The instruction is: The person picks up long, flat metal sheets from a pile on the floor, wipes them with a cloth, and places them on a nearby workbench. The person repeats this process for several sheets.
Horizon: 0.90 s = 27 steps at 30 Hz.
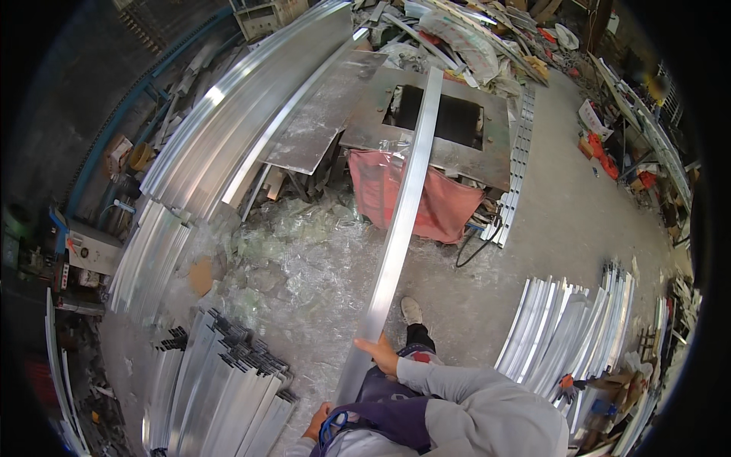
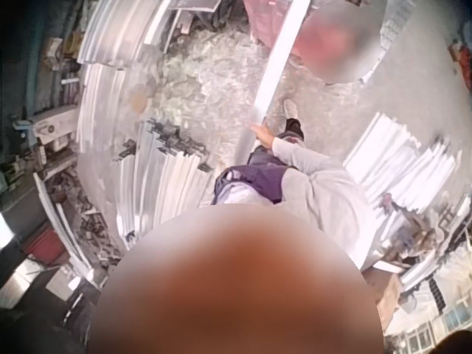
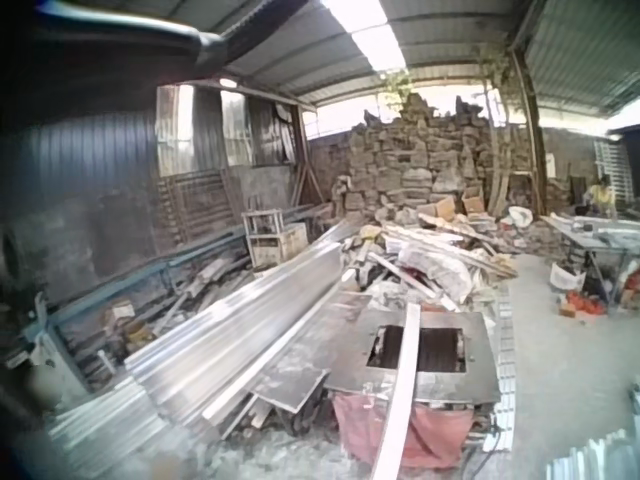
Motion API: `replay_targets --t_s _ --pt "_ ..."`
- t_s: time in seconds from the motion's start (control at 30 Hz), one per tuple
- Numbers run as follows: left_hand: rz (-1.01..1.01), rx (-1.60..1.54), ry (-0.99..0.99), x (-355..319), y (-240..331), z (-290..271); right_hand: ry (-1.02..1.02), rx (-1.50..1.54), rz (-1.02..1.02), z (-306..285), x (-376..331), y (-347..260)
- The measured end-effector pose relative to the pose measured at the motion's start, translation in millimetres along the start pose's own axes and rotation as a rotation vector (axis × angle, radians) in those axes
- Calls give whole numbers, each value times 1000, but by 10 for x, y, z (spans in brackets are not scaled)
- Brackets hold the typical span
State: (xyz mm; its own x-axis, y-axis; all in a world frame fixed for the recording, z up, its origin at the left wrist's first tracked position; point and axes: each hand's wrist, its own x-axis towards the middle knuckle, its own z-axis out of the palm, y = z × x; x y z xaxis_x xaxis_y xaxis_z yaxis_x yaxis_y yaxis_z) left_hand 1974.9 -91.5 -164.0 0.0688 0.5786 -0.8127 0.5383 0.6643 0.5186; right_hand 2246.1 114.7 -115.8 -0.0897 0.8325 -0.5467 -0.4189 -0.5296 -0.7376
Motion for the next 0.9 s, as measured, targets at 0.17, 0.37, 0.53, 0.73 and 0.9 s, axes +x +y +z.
replay_targets --t_s 0.17,0.37,0.53,0.73,0.9 --pt "-35 -483 -339 -27 713 -557 -230 485 242 -276 411 -370" --pt "-75 -823 -935 557 2782 -693 -842 954 -254 -119 1482 -1747" --pt "244 23 -201 1474 4393 -573 -331 678 -251 -800 2221 -2730" --pt "616 260 137 2473 6447 -358 301 -37 -507 -1299 2443 -3230" --pt "661 231 117 2731 6921 -283 449 -487 -793 -1500 2373 -3598"
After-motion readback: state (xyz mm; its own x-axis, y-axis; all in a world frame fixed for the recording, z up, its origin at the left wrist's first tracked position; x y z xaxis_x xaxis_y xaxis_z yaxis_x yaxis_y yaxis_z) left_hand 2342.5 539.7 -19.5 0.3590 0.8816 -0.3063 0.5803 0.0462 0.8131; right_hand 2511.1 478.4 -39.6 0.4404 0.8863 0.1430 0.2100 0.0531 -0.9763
